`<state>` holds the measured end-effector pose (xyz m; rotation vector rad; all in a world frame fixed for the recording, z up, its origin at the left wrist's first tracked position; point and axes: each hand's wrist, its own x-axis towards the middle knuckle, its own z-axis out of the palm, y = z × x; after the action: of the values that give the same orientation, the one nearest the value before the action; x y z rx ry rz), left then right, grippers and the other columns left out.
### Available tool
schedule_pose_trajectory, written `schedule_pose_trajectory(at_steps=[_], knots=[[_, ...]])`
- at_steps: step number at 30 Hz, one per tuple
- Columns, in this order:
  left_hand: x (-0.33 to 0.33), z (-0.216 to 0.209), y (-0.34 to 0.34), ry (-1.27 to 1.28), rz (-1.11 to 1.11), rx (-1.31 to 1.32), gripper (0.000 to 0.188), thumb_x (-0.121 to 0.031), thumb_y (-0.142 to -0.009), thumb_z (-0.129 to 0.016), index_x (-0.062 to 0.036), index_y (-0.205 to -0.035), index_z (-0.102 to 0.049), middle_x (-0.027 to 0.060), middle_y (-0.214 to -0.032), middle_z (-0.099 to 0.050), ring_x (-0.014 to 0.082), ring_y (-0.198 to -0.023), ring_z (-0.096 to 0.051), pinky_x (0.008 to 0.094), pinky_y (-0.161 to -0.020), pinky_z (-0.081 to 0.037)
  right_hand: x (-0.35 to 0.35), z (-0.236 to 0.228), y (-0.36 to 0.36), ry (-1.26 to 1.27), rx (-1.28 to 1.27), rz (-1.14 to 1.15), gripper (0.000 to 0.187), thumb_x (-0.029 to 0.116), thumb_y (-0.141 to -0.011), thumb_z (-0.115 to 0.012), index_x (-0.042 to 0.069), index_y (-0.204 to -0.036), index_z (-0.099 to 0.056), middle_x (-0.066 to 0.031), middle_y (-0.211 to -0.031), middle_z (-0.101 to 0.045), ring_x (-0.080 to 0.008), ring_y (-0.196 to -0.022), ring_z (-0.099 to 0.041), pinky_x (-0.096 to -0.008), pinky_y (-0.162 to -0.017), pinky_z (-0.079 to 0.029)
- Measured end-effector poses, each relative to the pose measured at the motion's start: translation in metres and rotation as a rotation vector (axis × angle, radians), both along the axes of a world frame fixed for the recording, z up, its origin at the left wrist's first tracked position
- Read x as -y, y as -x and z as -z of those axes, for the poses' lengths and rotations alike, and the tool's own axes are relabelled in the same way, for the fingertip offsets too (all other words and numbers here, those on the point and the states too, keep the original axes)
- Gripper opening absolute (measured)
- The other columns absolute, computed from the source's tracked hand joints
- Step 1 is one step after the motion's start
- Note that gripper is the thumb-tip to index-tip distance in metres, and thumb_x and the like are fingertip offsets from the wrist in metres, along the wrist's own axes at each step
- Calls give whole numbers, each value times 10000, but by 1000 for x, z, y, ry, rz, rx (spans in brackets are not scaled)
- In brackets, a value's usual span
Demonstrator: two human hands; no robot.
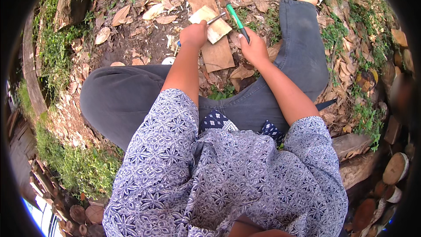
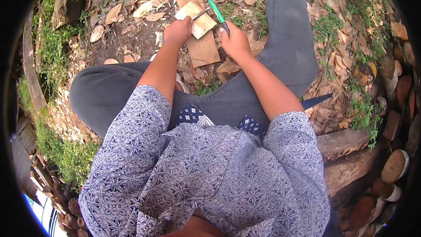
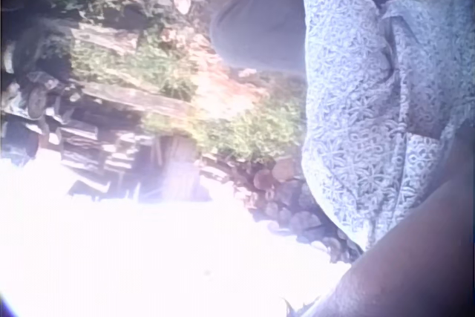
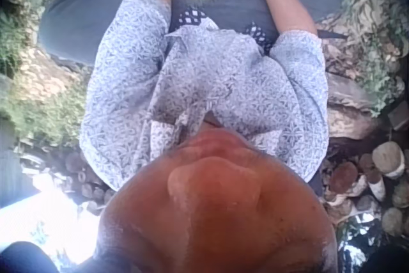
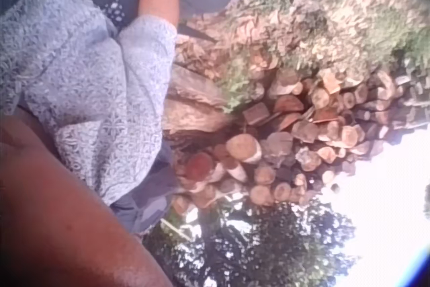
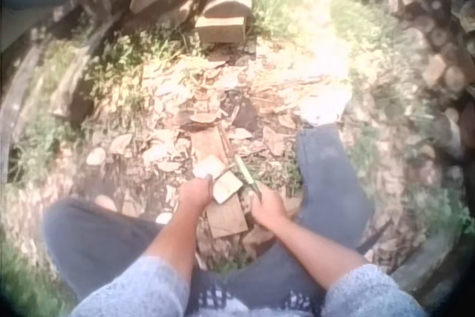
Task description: The person sits on the ground and carves a small rectangular block of wood using a chisel and a small hammer. They repeatedly strike the chisel to remove wood shavings and occasionally inspect the carved surface.
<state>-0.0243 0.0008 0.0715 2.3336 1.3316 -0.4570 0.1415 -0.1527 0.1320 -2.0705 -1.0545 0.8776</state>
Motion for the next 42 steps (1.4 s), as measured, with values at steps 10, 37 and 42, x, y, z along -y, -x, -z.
schedule_pose_trajectory(at_steps=[10,37,42], knots=[[-2,6,6,-22,31,18,307,-369,-1065,-420,-112,-1120,-578,189,-951,-740,395,-902,-723,532,-772,-566,-2,24,-8,75,-37,-26,284,266,-967,-618,72,-1173,-647,-137,-801,-668,-277,-711,-657,-392,-695,-500],[-11,14,23,56,-358,121,403,-392,-1048,-426,-94,-1199,-651,211,-1072,-731,402,-1020,-704,528,-882,-552,-30,40,6,-1,-233,90,383,228,-1003,-615,89,-1360,-615,61,-608,-519,-52,-427,-441,-255,-417,-370],[-8,12,21,87,-367,134,421,-397,-1039,-432,-53,-1167,-639,246,-1056,-722,432,-1012,-695,536,-890,-545,-30,53,9,45,-240,56,404,266,-982,-625,83,-1343,-627,-63,-864,-664,-167,-753,-619,-319,-704,-475]])
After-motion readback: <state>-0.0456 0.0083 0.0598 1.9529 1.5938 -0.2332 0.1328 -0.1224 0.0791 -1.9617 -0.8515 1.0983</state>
